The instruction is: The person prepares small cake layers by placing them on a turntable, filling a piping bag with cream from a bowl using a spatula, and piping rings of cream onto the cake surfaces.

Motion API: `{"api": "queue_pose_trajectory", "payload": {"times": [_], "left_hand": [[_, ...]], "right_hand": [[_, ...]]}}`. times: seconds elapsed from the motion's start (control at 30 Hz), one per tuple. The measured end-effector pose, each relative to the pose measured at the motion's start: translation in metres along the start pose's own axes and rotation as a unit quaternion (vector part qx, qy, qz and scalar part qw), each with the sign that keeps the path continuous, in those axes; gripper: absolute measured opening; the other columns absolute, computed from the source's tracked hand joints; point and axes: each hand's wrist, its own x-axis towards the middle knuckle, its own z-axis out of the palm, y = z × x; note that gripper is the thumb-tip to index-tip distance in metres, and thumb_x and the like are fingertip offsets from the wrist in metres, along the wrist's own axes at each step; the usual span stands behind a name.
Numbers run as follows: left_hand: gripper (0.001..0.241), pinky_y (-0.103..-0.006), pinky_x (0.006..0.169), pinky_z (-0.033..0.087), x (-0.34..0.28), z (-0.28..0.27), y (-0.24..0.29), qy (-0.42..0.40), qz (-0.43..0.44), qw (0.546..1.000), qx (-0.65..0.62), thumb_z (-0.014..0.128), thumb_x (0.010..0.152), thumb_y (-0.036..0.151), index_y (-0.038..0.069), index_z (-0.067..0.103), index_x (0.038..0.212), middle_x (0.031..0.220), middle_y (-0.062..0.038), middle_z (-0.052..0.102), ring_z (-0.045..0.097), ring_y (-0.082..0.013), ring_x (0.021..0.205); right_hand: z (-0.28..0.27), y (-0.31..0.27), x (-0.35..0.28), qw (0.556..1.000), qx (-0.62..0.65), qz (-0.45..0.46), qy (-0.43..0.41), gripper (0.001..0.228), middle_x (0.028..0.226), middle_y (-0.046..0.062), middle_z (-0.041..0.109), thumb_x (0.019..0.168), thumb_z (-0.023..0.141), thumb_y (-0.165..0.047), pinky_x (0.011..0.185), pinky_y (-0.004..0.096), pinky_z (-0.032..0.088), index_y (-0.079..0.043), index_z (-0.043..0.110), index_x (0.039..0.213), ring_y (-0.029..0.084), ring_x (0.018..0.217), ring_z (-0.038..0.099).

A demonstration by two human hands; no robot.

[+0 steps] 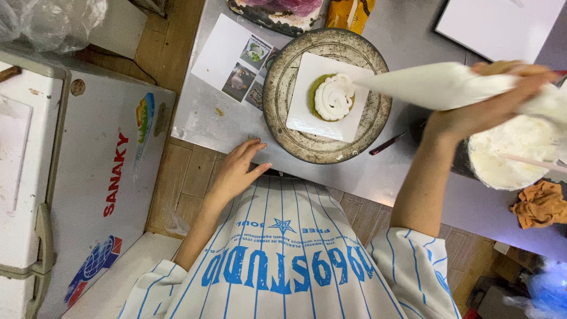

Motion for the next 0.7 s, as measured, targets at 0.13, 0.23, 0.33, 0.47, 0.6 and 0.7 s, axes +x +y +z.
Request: {"api": "queue_pose_trajectory", "payload": {"times": [0.13, 0.23, 0.33, 0.47, 0.6, 0.7], "left_hand": [[0.058, -0.0453, 0.109, 0.042, 0.006, -0.003, 0.003, -0.005, 0.024, 1.000, 0.014, 0.070, 0.092, 0.042, 0.010, 0.059, 0.138, 0.149, -0.014, 0.054, 0.052, -0.0353, 0.135], [0.058, -0.0456, 0.110, 0.042, 0.016, -0.004, 0.005, -0.015, 0.052, 0.998, 0.031, 0.070, 0.092, 0.041, 0.007, 0.058, 0.138, 0.149, -0.016, 0.053, 0.052, -0.0354, 0.135], [0.060, -0.0458, 0.111, 0.041, 0.022, -0.003, 0.003, -0.025, 0.073, 0.996, 0.034, 0.070, 0.092, 0.040, 0.006, 0.057, 0.139, 0.149, -0.017, 0.053, 0.051, -0.0360, 0.135], [0.062, -0.0475, 0.111, 0.038, 0.030, -0.003, 0.002, -0.046, 0.083, 0.994, 0.054, 0.071, 0.091, 0.040, 0.006, 0.056, 0.141, 0.149, -0.020, 0.050, 0.048, -0.0378, 0.135], [0.062, -0.0469, 0.112, 0.038, 0.028, -0.003, -0.001, -0.047, 0.086, 0.994, 0.057, 0.070, 0.091, 0.040, 0.007, 0.055, 0.141, 0.150, -0.018, 0.051, 0.049, -0.0371, 0.136], [0.062, -0.0474, 0.112, 0.038, 0.022, -0.002, -0.005, -0.048, 0.077, 0.994, 0.065, 0.069, 0.091, 0.041, 0.008, 0.055, 0.142, 0.150, -0.019, 0.050, 0.048, -0.0376, 0.136]], "right_hand": [[-0.012, -0.090, 0.030, 0.975, 0.202, 0.078, -0.049, 0.032, 0.098, 0.006, 0.055, 0.111, 0.049, -0.051, 0.080, 0.040, 0.054, -0.019, 0.051, 0.114, 0.019, 0.087, 0.058], [0.001, -0.129, 0.005, 0.932, 0.324, 0.138, -0.088, 0.031, 0.110, 0.007, 0.057, 0.109, 0.053, -0.051, 0.087, 0.043, 0.055, -0.025, 0.050, 0.126, 0.021, 0.095, 0.060], [0.024, -0.139, -0.031, 0.897, 0.386, 0.184, -0.111, 0.038, 0.122, 0.009, 0.059, 0.106, 0.056, -0.052, 0.094, 0.046, 0.056, -0.032, 0.049, 0.139, 0.022, 0.103, 0.061], [0.049, -0.123, -0.045, 0.931, 0.317, 0.146, -0.112, 0.040, 0.134, 0.009, 0.060, 0.106, 0.060, -0.049, 0.104, 0.050, 0.055, -0.037, 0.053, 0.143, 0.022, 0.116, 0.060], [0.051, -0.089, -0.034, 0.961, 0.186, 0.090, -0.186, 0.024, 0.123, 0.006, 0.060, 0.113, 0.060, -0.038, 0.113, 0.050, 0.051, -0.016, 0.057, 0.105, 0.022, 0.128, 0.059], [0.049, -0.058, -0.031, 0.971, 0.113, 0.076, -0.198, 0.024, 0.106, 0.013, 0.061, 0.112, 0.062, -0.019, 0.106, 0.050, 0.056, -0.006, 0.048, 0.097, 0.024, 0.107, 0.063]]}}
